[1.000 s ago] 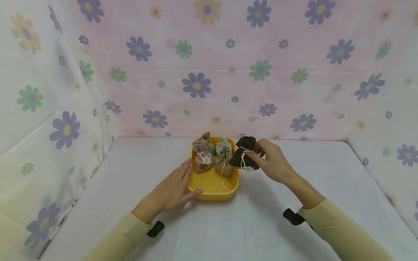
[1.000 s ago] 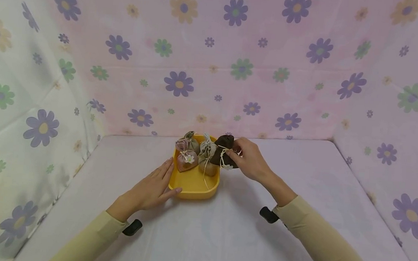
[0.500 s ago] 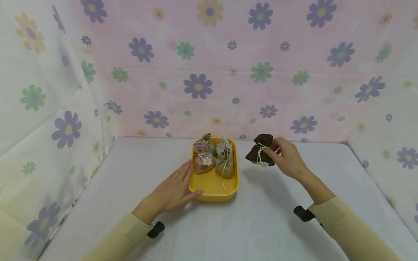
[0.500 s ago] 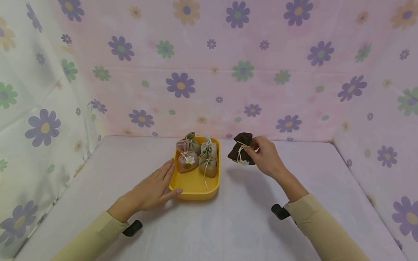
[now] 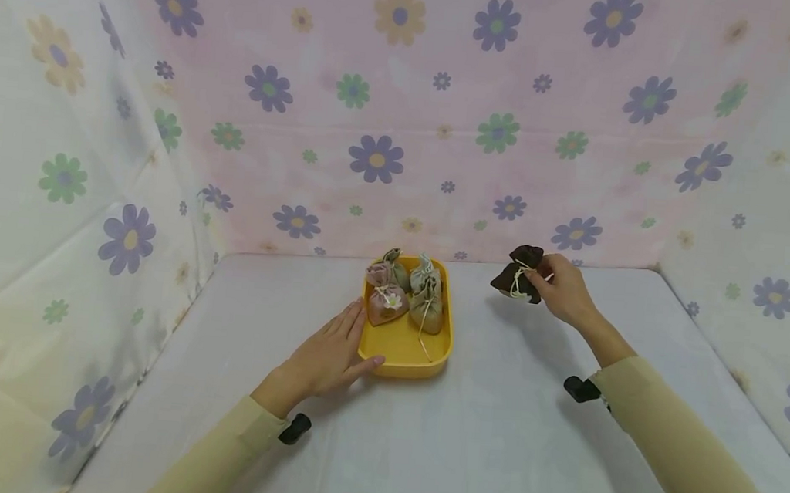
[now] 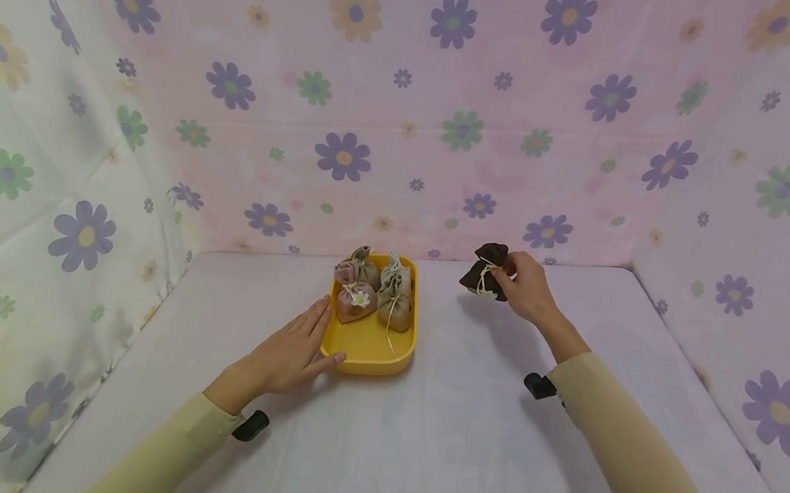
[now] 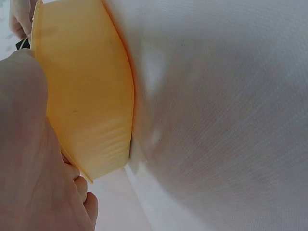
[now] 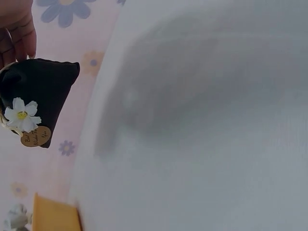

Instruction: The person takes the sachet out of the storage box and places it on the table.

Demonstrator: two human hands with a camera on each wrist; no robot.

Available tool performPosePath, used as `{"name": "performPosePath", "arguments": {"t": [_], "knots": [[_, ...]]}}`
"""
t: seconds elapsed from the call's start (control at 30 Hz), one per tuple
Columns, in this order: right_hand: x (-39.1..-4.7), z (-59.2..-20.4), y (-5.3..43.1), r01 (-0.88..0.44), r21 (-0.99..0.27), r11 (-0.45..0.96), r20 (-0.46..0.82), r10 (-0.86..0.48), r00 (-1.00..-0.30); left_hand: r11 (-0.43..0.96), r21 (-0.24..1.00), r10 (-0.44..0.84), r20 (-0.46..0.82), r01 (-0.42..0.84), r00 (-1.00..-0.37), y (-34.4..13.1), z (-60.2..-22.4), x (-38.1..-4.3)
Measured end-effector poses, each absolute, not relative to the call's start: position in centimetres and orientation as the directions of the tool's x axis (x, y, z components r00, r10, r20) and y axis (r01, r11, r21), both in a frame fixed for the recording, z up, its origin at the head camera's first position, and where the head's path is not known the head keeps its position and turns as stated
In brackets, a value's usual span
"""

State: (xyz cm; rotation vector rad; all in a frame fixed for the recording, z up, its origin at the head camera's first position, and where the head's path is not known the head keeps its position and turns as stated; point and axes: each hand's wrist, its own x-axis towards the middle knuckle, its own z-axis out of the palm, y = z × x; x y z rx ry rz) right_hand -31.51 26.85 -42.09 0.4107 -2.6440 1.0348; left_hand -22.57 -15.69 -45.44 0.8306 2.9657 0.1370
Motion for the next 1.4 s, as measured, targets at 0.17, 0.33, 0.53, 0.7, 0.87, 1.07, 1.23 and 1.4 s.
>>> {"name": "performPosePath", "arguments": {"t": [0.17,0.33,0.53,0.7,0.87,1.07,1.23,1.4], "knots": [[-32.6,-42.7,28.0,-0.337,-0.622,0.706,0.368,-0.116,-0.922,0.851,0.097,0.522,-0.039,0.517,-0.852,-15.6,-45.2,-22.6],[-33.2,-43.1,28.8,-0.318,-0.634,0.705,0.364,-0.092,-0.927,0.850,0.101,0.522,-0.022,0.517,-0.853,-15.6,-45.4,-22.6],[-33.5,-43.9,29.8,-0.297,-0.621,0.726,0.358,-0.075,-0.931,0.847,0.102,0.525,-0.012,0.522,-0.851,-15.4,-45.5,-22.4],[-33.5,-44.4,30.5,-0.291,-0.606,0.740,0.356,-0.075,-0.931,0.853,0.102,0.518,-0.048,0.511,-0.854,-15.2,-44.9,-22.1],[-33.6,-45.4,31.0,-0.285,-0.593,0.753,0.345,-0.083,-0.935,0.856,0.088,0.514,-0.059,0.509,-0.856,-15.2,-44.7,-22.0],[-33.6,-45.9,31.1,-0.288,-0.601,0.746,0.342,-0.086,-0.936,0.858,0.081,0.513,-0.055,0.508,-0.857,-15.3,-44.8,-22.1],[-33.8,-46.1,31.2,-0.315,-0.596,0.739,0.382,-0.085,-0.920,0.860,0.077,0.509,-0.060,0.504,-0.859,-15.3,-44.8,-22.2],[-33.5,-46.1,31.5,-0.309,-0.590,0.745,0.373,-0.088,-0.924,0.858,0.078,0.512,-0.051,0.507,-0.858,-15.4,-44.8,-22.3]]}}
